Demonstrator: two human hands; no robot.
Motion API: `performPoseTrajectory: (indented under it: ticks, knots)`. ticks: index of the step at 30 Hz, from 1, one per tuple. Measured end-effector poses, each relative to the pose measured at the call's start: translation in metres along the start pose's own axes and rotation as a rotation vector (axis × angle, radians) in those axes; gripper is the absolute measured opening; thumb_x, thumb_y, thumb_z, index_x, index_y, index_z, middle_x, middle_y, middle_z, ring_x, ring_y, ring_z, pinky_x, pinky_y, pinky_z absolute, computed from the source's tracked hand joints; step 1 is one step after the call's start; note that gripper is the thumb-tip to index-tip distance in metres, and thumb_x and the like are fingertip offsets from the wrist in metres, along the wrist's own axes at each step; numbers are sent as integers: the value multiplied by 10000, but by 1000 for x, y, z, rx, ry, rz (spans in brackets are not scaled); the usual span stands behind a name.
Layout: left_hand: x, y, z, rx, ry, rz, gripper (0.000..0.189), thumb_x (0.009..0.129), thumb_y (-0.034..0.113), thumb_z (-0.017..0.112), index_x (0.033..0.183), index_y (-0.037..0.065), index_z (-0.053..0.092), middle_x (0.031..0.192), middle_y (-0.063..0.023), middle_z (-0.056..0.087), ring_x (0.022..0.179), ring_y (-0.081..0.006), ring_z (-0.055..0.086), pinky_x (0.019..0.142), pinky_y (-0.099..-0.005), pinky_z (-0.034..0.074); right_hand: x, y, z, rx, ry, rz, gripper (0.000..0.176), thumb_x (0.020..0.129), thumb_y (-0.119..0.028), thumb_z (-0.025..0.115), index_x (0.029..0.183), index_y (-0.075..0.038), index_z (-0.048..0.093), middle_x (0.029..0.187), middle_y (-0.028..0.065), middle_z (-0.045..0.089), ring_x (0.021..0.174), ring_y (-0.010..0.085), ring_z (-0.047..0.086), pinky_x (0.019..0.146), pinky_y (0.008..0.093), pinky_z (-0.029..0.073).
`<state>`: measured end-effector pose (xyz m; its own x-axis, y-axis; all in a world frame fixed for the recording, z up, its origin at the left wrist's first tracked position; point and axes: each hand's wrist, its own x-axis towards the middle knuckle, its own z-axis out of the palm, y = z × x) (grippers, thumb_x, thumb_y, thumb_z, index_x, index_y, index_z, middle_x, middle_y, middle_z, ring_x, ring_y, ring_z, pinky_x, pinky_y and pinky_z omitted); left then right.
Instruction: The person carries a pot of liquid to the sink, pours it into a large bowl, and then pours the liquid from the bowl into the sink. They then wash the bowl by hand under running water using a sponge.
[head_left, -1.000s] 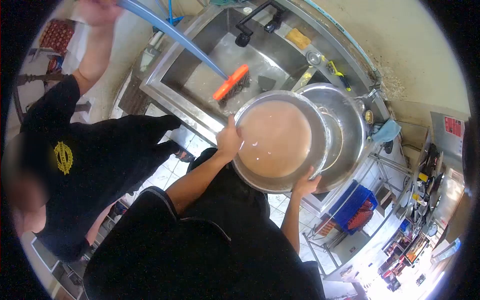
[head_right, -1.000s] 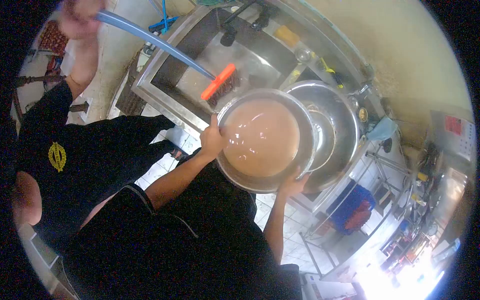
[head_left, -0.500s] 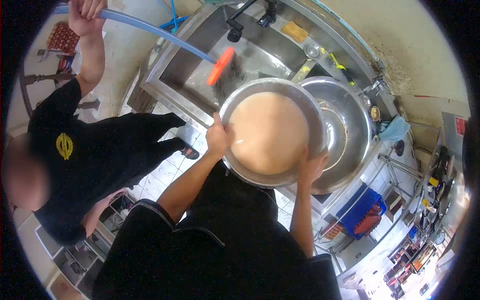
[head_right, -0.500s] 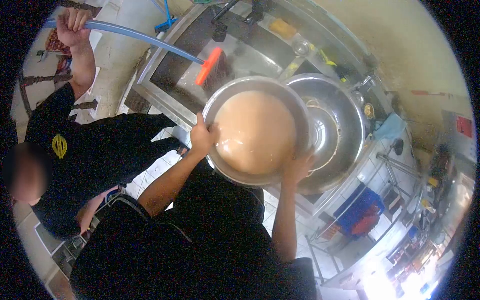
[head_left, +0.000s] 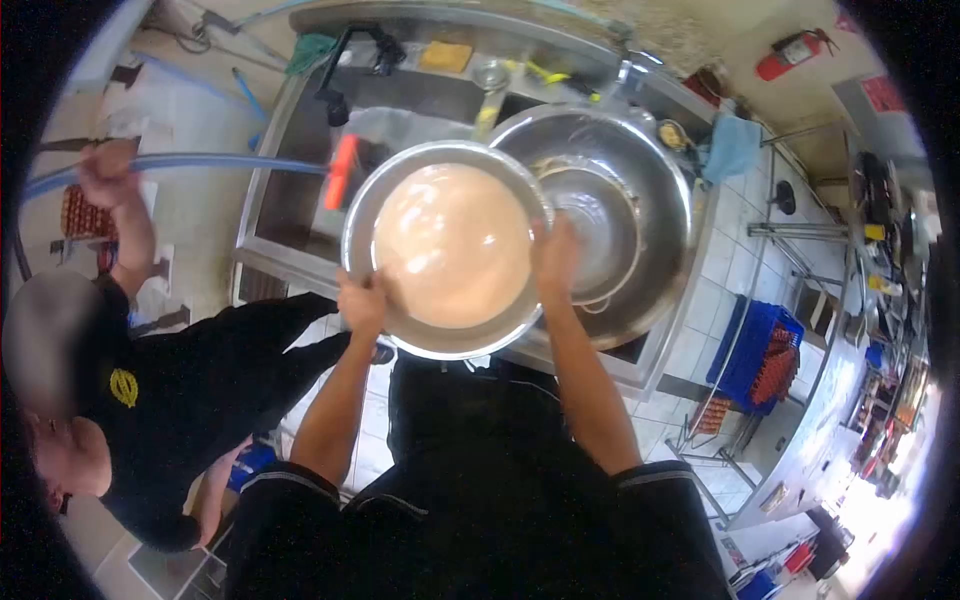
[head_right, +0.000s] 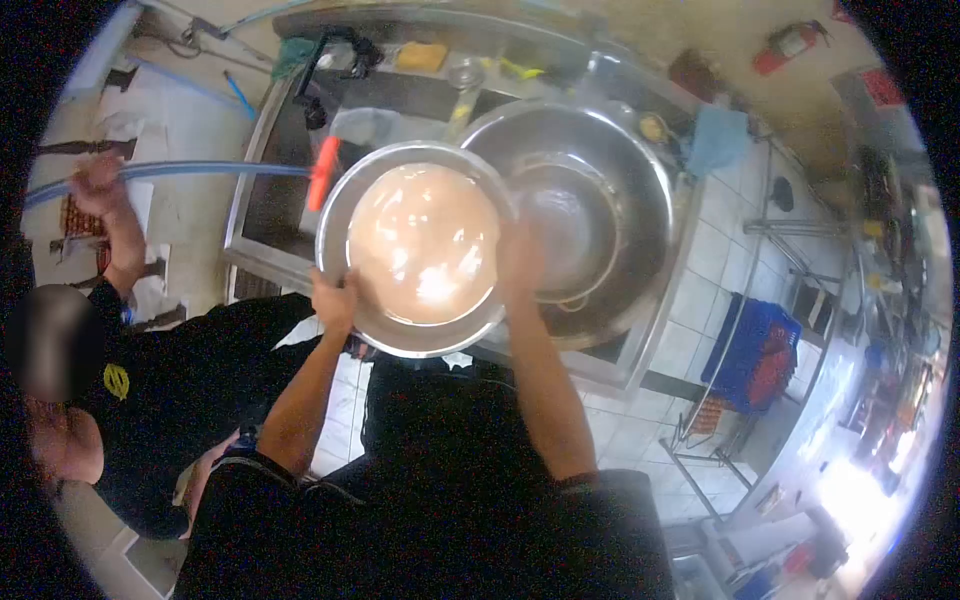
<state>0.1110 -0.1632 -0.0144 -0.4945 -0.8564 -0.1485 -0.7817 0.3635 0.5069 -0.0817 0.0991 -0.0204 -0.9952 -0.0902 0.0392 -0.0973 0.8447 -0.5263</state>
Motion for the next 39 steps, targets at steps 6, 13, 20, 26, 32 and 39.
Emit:
performPoseTrajectory:
  ticks: [6, 13, 20, 26, 32, 39]
  knots:
    - [-1, -4, 3, 84, 67, 22, 646, 819, 300, 765, 1278, -36, 457, 959, -301, 693, 919, -496, 671, 828, -525, 528, 1, -13, -13, 109, -17, 78, 388, 947, -285, 634, 1224, -23, 564, 1064, 294, 659, 1001, 458, 636, 844, 529, 500]
    - [-18, 16, -14, 6, 88, -52, 625, 808, 291, 750, 1260, -28, 460, 902, -296, 695, 879, -482, 679, 798, -530, 531, 4, -12, -12, 79, -122, 87, 483, 980, -339, 577, 1331, -11, 522, 1011, 297, 680, 950, 481, 654, 820, 551, 502]
    - [-15, 5, -10, -43, 21, -122, 525, 841, 301, 718, 1192, 15, 452, 938, -292, 689, 930, -473, 670, 814, -538, 522, 8, 0, -6, 88, -240, 45, 581, 1023, -391, 480, 1439, 13, 437, 1234, 289, 631, 1095, 465, 627, 945, 518, 481]
    - [-19, -8, -9, -56, -29, -54, 500, 858, 204, 704, 1223, -3, 432, 943, -293, 689, 923, -488, 666, 828, -544, 525, -6, 27, 3, 299, -122, -84, 482, 1016, -369, 512, 1262, 45, 528, 1036, 340, 651, 983, 502, 633, 797, 552, 480]
    - [-47, -20, -14, -76, -58, -38, 578, 845, 191, 720, 1283, -32, 415, 905, -298, 690, 879, -486, 676, 809, -543, 535, -45, 36, -32, 116, -208, -17, 639, 1003, -320, 544, 1397, 162, 402, 1388, 365, 484, 1307, 476, 476, 1091, 485, 372]
    - [-96, -37, -22, -47, -97, -38, 579, 833, 206, 740, 1276, -15, 439, 888, -294, 692, 867, -478, 676, 795, -537, 538, -113, 72, -56, 209, -244, 68, 512, 994, -269, 561, 1330, 112, 495, 1259, 365, 576, 1182, 507, 555, 976, 495, 451]
